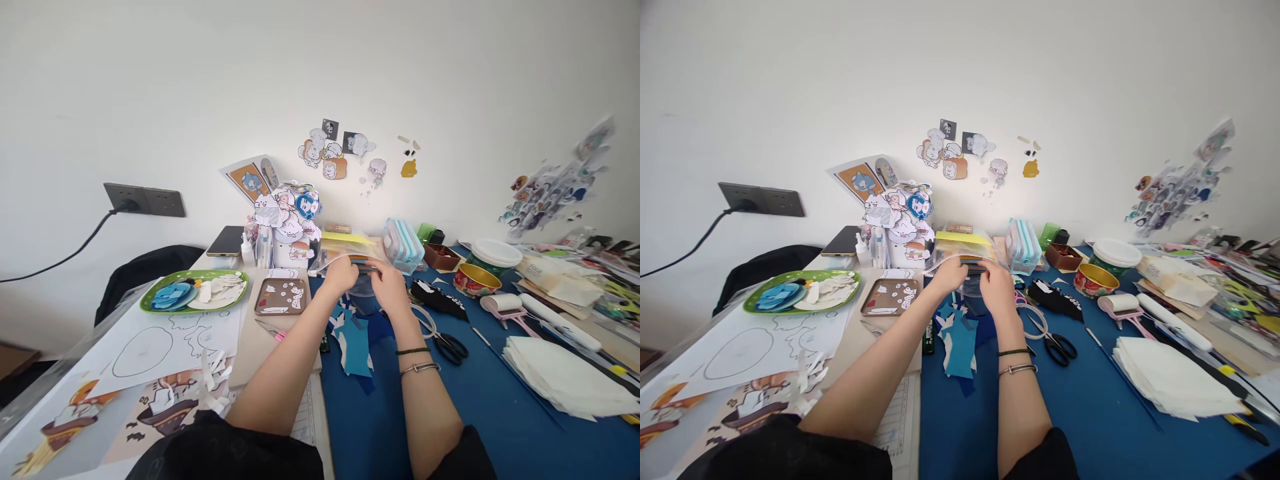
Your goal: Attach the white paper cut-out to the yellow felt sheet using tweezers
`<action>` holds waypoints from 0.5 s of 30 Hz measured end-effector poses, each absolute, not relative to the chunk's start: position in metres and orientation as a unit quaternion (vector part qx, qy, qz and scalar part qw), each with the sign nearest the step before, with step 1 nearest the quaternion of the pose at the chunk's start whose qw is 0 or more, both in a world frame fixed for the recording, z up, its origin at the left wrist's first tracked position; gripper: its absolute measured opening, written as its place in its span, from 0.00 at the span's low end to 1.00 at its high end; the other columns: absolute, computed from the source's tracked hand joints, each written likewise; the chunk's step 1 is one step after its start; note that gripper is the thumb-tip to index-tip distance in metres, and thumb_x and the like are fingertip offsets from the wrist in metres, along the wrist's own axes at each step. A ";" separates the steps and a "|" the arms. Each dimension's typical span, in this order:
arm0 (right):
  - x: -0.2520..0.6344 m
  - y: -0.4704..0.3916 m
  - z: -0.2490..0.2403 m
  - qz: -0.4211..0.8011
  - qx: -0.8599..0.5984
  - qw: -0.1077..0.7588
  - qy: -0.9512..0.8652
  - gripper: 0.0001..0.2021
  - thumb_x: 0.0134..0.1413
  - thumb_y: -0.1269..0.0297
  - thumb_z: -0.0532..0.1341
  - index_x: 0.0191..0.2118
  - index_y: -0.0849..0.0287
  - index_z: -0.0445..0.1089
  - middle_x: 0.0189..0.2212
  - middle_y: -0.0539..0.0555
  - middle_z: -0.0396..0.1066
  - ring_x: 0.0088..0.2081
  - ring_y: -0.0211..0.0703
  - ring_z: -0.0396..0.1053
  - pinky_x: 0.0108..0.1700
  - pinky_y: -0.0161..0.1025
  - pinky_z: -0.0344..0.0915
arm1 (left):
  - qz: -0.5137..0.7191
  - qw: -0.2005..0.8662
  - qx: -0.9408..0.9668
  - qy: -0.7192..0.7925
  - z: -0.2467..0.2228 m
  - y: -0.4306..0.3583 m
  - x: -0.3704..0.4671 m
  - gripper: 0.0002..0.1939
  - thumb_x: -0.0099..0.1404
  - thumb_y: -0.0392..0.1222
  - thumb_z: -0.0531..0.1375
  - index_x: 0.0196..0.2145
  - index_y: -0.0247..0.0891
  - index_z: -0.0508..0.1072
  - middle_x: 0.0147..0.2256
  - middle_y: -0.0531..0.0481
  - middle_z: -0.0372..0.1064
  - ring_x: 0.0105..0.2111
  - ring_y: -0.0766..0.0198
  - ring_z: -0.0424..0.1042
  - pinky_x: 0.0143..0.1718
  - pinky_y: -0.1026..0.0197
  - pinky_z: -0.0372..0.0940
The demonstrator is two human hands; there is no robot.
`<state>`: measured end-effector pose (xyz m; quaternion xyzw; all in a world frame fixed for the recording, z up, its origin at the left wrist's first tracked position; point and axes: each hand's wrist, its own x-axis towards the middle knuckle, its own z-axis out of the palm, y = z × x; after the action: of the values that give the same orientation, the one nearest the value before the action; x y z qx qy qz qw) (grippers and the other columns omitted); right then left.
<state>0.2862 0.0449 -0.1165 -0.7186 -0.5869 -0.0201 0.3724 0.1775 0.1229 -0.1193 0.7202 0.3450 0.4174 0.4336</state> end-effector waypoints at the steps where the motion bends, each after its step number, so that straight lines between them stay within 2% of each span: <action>1: 0.286 0.045 -0.118 -0.023 -0.719 0.380 -0.581 0.20 0.50 0.75 0.48 0.42 0.57 0.73 0.44 0.51 0.74 0.42 0.44 0.72 0.45 0.37 0.64 | 0.395 0.410 0.736 0.366 -0.120 0.120 0.178 0.15 0.63 0.42 0.58 0.47 0.35 0.68 0.51 0.43 0.65 0.51 0.53 0.65 0.53 0.42 0.57; 3: 0.286 0.043 -0.119 -0.034 -0.724 0.397 -0.563 0.18 0.51 0.74 0.48 0.39 0.57 0.73 0.38 0.51 0.76 0.39 0.44 0.72 0.43 0.36 0.65 | 0.345 0.353 0.769 0.407 -0.121 0.113 0.180 0.17 0.64 0.43 0.58 0.50 0.36 0.67 0.53 0.43 0.63 0.53 0.52 0.63 0.54 0.42 0.57; 5: 0.290 0.041 -0.117 -0.057 -0.735 0.417 -0.532 0.18 0.52 0.73 0.47 0.41 0.58 0.72 0.36 0.52 0.75 0.38 0.43 0.72 0.43 0.36 0.64 | 0.306 0.305 0.794 0.427 -0.120 0.105 0.180 0.19 0.64 0.42 0.58 0.52 0.36 0.65 0.56 0.42 0.59 0.56 0.50 0.60 0.55 0.40 0.56; 8: 0.304 0.042 -0.109 -0.110 -0.761 0.443 -0.460 0.21 0.54 0.72 0.44 0.50 0.63 0.65 0.43 0.59 0.71 0.43 0.45 0.69 0.47 0.37 0.62 | 0.256 0.244 0.825 0.441 -0.115 0.091 0.182 0.19 0.64 0.42 0.58 0.52 0.36 0.65 0.57 0.42 0.58 0.57 0.50 0.58 0.56 0.39 0.54; 10: 0.320 0.048 -0.102 -0.139 -0.779 0.449 -0.415 0.21 0.54 0.70 0.45 0.53 0.65 0.62 0.50 0.64 0.65 0.50 0.49 0.64 0.52 0.41 0.58 | 0.229 0.211 0.843 0.438 -0.108 0.083 0.183 0.16 0.63 0.40 0.59 0.48 0.34 0.69 0.52 0.40 0.64 0.53 0.50 0.63 0.54 0.41 0.57; 12: 0.338 0.059 -0.096 -0.146 -0.796 0.444 -0.385 0.21 0.54 0.65 0.50 0.54 0.64 0.63 0.54 0.66 0.59 0.56 0.56 0.56 0.55 0.46 0.54 | 0.214 0.182 0.863 0.419 -0.098 0.076 0.184 0.11 0.60 0.38 0.60 0.41 0.32 0.73 0.43 0.38 0.71 0.47 0.49 0.69 0.48 0.46 0.62; 13: 0.346 0.066 -0.095 -0.137 -0.805 0.439 -0.376 0.23 0.52 0.62 0.53 0.54 0.63 0.63 0.55 0.67 0.57 0.57 0.61 0.54 0.54 0.50 0.54 | 0.217 0.165 0.872 0.406 -0.093 0.074 0.185 0.09 0.60 0.37 0.59 0.38 0.33 0.74 0.40 0.37 0.72 0.44 0.49 0.70 0.45 0.49 0.63; 15: 0.360 0.080 -0.097 -0.106 -0.821 0.429 -0.362 0.27 0.49 0.57 0.58 0.55 0.61 0.64 0.55 0.69 0.55 0.55 0.68 0.55 0.50 0.55 0.56 | 0.243 0.121 0.882 0.386 -0.083 0.072 0.184 0.10 0.62 0.37 0.54 0.38 0.34 0.74 0.38 0.38 0.73 0.43 0.50 0.70 0.44 0.52 0.63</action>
<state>0.3600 0.0802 -0.0965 -0.8208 -0.3620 -0.1057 0.4290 0.1842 0.0717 -0.0834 0.8817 0.3859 0.2429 0.1211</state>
